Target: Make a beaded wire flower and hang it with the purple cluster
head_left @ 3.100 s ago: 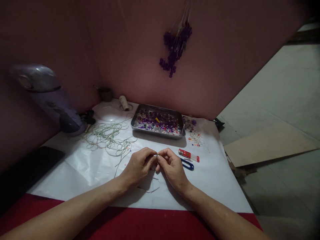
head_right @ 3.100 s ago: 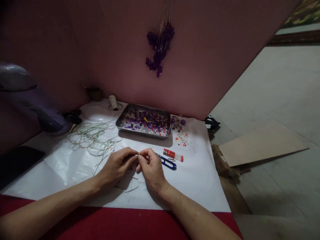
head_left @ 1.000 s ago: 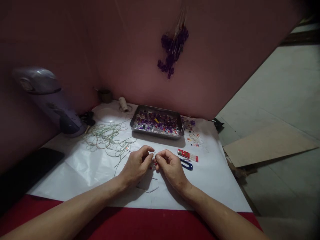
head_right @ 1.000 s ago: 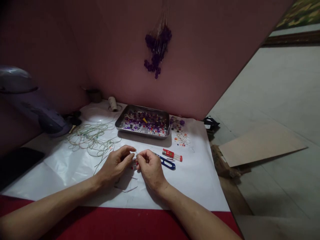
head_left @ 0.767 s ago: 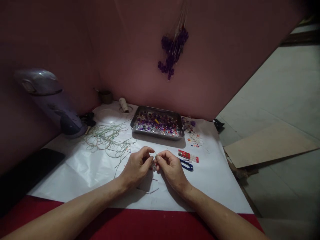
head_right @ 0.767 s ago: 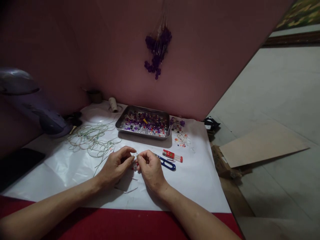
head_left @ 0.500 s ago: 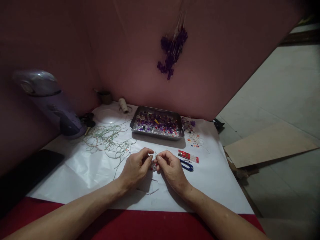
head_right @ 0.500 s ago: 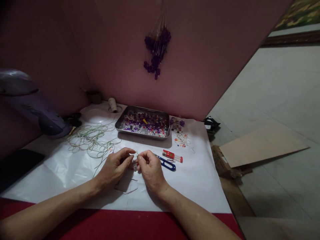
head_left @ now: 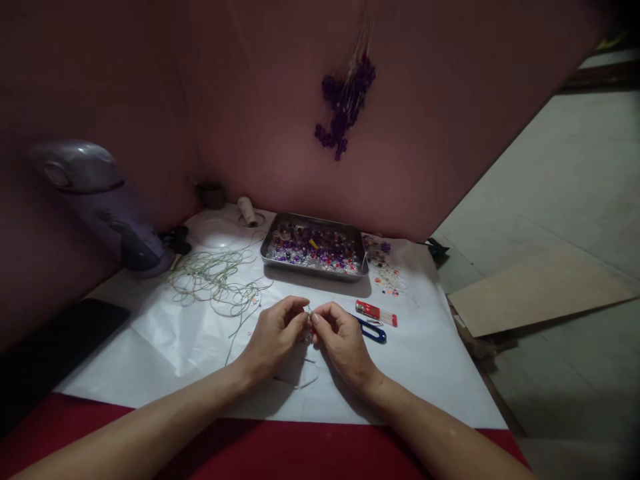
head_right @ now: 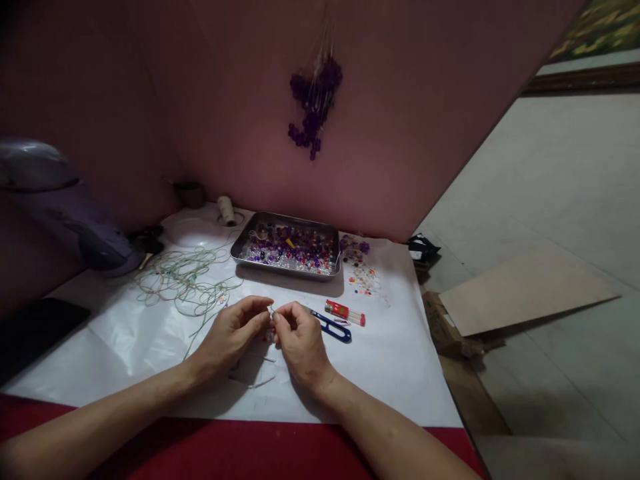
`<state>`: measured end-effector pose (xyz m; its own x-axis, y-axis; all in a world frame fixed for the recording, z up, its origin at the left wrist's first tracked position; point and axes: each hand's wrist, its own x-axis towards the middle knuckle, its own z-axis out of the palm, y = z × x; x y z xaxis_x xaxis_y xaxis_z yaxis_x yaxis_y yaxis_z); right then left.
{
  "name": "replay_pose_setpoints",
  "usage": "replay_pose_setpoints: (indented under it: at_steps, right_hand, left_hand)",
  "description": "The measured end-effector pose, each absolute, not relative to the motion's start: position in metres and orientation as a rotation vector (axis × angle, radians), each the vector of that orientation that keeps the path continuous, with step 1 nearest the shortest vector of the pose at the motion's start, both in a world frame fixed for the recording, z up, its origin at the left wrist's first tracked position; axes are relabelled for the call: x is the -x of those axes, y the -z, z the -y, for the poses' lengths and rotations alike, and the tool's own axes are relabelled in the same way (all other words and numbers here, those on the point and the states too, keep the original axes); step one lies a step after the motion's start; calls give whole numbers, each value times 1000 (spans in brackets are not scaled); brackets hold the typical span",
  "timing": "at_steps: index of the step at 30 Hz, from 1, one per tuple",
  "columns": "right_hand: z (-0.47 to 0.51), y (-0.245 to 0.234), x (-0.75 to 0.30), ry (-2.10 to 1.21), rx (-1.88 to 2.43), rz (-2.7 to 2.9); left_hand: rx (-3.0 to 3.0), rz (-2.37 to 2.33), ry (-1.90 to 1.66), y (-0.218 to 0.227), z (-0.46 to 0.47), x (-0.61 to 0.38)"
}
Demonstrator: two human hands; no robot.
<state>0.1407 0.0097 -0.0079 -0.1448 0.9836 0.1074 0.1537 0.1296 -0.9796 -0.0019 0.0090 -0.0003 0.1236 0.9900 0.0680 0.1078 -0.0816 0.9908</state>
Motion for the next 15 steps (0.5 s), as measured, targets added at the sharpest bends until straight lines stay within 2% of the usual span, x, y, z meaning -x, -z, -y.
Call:
replay_pose_setpoints:
  at_steps: [15]
  right_hand:
    - [-10, 7, -142, -1141, 1184, 1518]
  left_hand:
    - [-1504, -1108, -1087, -3, -9, 3]
